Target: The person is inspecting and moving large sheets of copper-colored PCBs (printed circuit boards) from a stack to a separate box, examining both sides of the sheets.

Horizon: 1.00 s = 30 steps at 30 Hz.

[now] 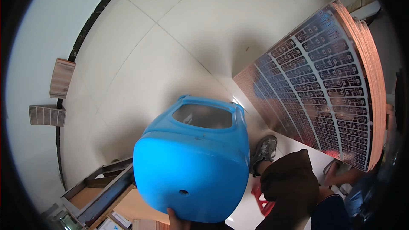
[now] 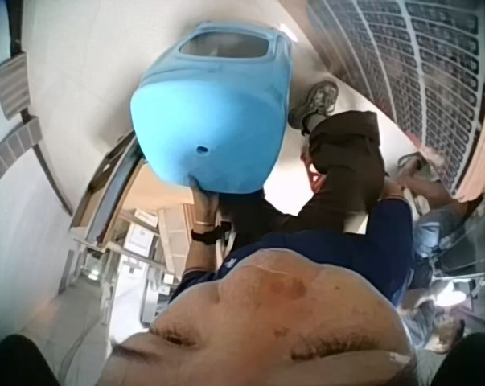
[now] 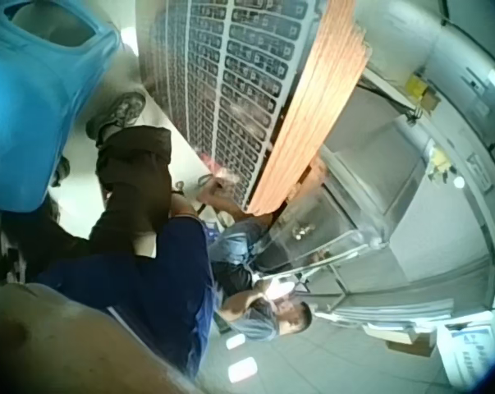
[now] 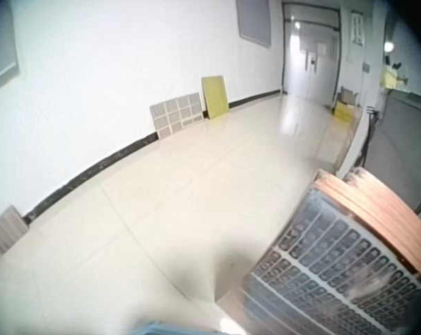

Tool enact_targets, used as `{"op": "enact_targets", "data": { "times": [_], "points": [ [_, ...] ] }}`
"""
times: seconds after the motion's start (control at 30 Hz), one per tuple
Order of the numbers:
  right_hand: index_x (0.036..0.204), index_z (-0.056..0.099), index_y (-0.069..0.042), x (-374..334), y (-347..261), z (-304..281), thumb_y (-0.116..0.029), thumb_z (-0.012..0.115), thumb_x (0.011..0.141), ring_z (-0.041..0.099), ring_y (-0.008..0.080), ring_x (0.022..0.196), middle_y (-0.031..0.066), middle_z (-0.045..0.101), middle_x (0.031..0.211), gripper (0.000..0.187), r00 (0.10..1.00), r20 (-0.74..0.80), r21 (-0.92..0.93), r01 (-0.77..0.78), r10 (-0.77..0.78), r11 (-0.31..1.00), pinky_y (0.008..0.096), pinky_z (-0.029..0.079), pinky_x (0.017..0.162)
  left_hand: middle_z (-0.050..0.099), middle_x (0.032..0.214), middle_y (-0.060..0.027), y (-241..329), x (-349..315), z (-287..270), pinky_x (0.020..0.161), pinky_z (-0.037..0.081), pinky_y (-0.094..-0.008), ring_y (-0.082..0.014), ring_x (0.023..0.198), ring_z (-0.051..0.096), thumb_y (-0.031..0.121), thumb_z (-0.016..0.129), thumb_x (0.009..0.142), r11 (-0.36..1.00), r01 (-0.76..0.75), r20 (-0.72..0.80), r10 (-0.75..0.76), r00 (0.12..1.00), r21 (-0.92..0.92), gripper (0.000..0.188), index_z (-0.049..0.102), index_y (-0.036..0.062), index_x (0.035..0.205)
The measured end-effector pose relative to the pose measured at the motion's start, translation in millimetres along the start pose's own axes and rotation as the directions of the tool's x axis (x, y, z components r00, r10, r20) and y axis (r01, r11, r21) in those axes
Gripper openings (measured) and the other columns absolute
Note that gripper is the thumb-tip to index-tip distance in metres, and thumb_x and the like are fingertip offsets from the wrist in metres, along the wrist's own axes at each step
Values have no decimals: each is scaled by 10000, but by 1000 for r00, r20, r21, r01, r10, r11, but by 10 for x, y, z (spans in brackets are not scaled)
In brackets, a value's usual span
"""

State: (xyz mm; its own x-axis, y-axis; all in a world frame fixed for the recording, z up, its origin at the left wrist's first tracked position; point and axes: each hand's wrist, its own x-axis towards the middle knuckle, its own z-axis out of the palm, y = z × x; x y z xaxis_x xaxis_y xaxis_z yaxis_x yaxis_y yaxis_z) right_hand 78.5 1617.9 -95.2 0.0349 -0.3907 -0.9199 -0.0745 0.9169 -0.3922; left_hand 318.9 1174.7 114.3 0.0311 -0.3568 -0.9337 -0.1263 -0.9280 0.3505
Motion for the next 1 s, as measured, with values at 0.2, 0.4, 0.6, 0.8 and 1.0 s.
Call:
{"op": "enact_targets", "data": {
  "times": [0.2,0.4,0.6,0.8,1.0],
  "points": [
    [1142,503,-10,374,-190,-177,-225,664,735,565,265,972,150,581,1071,487,995,-36,-16,91,-92,996,343,471,795,374,1333,-107,-104,-22,-54,1042,262,-417,-269,1229,335,505,377,895,997,38,4,-38,999,-65,622,318,49,1315],
    [1128,512,-6,493,-323,-449,-204,656,742,568,261,964,151,585,1061,456,977,-124,-70,166,-174,984,339,471,791,375,1325,-113,-218,-24,-79,1020,297,-406,-260,1207,361,434,476,881,985,-123,157,142,977,-123,629,278,46,1334],
    [1113,522,-3,84,-770,-866,-184,648,750,572,257,957,152,590,1051,425,898,-247,-199,321,-365,926,336,472,787,374,1297,-114,-332,-98,-33,897,429,-452,-262,1156,423,308,496,897,927,-289,358,361,861,-240,552,224,121,1340],
    [1075,543,4,-934,-1331,-872,-148,626,766,582,255,934,154,600,1017,354,661,-486,-293,492,-571,819,328,470,785,331,1324,-86,-495,-289,41,848,421,-501,-247,1216,351,252,526,888,871,-395,374,484,791,-291,612,141,202,1361],
    [984,565,52,-2118,-1890,-686,-6,504,838,584,192,840,132,609,876,168,264,-701,-520,446,-662,729,277,446,766,282,1389,-152,-486,-1493,-349,997,272,-499,-266,1274,285,201,562,855,710,-660,457,684,568,-244,668,167,86,1382]
  ]
}}
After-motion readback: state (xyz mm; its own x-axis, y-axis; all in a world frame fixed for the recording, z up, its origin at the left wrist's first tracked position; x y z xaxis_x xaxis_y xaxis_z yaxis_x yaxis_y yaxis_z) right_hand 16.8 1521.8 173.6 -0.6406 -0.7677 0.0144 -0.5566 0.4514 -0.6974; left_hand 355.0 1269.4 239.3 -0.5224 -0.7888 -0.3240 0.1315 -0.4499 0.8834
